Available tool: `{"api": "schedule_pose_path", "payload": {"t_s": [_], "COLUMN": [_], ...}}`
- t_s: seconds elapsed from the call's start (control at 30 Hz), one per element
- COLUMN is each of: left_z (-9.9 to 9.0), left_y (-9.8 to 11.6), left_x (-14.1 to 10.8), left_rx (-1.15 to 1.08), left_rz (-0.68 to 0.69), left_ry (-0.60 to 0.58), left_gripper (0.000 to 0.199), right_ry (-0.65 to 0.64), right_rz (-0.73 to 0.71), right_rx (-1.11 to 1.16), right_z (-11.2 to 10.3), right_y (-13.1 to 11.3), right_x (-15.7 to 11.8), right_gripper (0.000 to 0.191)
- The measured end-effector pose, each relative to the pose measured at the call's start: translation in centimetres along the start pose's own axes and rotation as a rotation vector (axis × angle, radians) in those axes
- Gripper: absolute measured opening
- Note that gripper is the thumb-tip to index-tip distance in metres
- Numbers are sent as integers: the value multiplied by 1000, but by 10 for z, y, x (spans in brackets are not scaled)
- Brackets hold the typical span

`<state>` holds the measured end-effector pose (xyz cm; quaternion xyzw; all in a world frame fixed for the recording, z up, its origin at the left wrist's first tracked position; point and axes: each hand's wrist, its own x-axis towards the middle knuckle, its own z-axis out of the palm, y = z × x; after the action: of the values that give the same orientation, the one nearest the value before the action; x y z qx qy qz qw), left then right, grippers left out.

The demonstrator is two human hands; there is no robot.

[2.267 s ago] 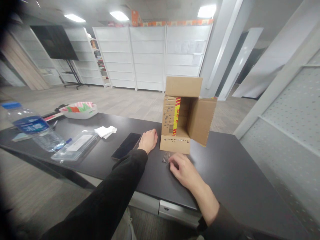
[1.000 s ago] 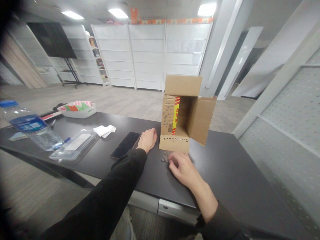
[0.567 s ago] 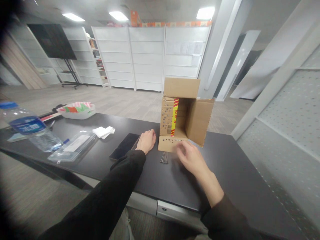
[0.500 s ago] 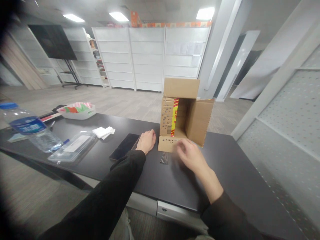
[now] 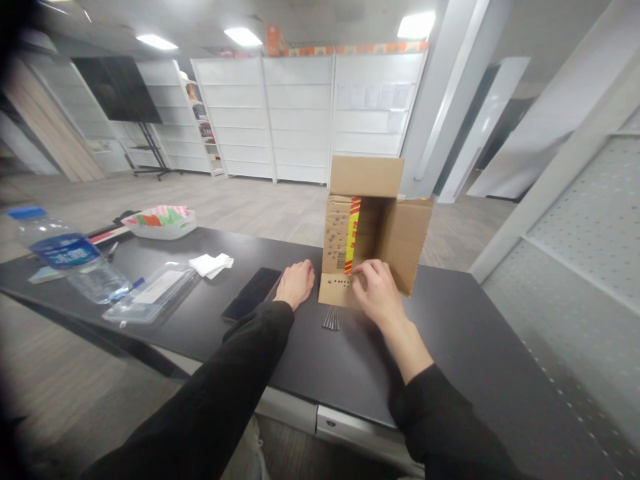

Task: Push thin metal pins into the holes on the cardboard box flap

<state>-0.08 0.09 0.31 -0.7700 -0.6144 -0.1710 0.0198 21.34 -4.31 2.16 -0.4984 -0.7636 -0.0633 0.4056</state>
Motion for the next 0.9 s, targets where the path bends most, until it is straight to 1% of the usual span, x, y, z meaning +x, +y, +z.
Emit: {"api": "schedule_pose_path", "payload": {"t_s": [0.13,0.27,0.53,0.63,0.9], "left_z": [0,-1,-1,0,-1], "left_y": [0,1,1,1,1], "left_x": [0,0,0,0,1], "left_rx": [10,5,10,14,23], "left_rz": [-5,-15,-5,0,-7], "left_ry": [-12,-22,-10,5,-1], "left_gripper": [24,25,25,24,24], "right_ry": [15,42,24,22,17], "right_rz": [-11,11,49,47,56], "right_rx": [-8,-20,-22,-26,-51], "right_z": [4,6,13,15,20], "right_y": [-2,1,5,5,2], "right_x": [-5,-8,-14,-15,-16], "right_gripper": [11,11,11,10,10]}}
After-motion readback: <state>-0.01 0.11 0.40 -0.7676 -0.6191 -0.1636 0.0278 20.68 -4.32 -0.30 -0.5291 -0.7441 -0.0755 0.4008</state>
